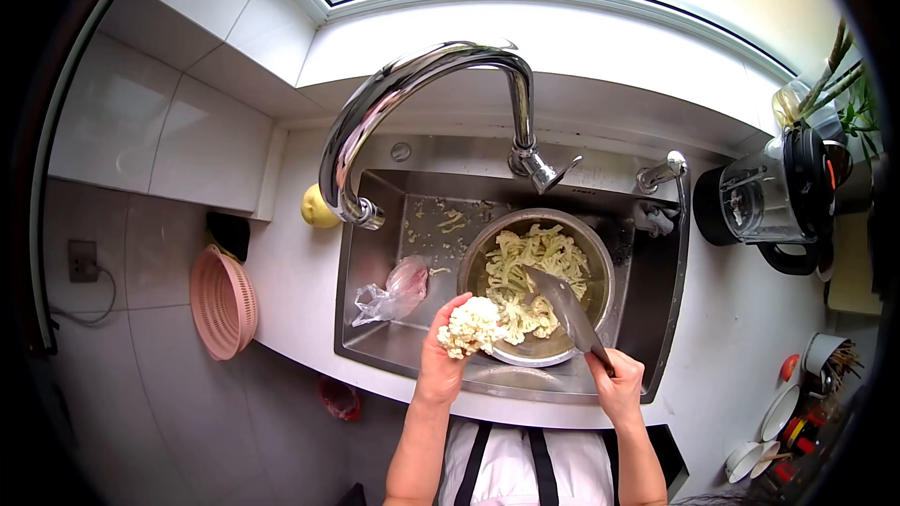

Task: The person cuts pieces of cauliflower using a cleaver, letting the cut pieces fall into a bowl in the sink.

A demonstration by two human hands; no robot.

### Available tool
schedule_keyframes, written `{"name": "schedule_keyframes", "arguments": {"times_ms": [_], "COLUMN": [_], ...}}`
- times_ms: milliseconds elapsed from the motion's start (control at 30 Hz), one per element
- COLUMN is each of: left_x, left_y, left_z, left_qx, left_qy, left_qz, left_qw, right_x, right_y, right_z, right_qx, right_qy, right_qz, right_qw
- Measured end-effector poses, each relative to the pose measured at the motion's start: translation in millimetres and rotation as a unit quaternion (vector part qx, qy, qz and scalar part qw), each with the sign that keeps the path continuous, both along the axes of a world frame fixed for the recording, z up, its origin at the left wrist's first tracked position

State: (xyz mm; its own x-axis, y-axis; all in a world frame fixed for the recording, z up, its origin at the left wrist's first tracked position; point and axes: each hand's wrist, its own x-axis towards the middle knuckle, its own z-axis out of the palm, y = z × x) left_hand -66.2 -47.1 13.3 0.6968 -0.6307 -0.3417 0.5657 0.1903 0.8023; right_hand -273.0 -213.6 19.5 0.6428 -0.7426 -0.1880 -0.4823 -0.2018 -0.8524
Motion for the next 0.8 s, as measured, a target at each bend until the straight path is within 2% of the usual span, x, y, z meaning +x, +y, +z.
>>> {"name": "schedule_keyframes", "arguments": {"times_ms": [133,333,433,467,567,600,700,800], "left_x": [3,10,17,19,25,27,24,25], "left_y": [-7,-3,-3,0,7,6,6,12], "left_z": [10,2,6,6,1,6,-1,-4], "left_qx": [-0.075,0.007,0.012,-0.002,-0.125,-0.134,0.017,0.111], "left_qy": [0.081,0.016,0.056,0.023,0.069,0.098,0.002,-0.122], "left_qz": [0.002,-0.010,0.009,-0.013,-0.014,-0.001,0.078,0.124], "left_qw": [0.994,1.000,0.998,1.000,0.990,0.986,0.997,0.979], "right_x": [-3,-8,-7,-5,0,3,12,33], "right_y": [3,4,2,2,2,2,2,1], "right_z": [-2,1,0,-1,-3,-3,0,10], "right_qx": [-0.014,-0.061,-0.103,-0.114,-0.153,-0.167,-0.260,-0.322], "right_qy": [-0.006,-0.014,-0.027,-0.038,-0.049,-0.048,-0.036,-0.037], "right_qz": [-0.004,0.012,0.038,0.045,0.057,0.060,0.088,0.128], "right_qw": [1.000,0.998,0.994,0.992,0.985,0.983,0.961,0.937]}}
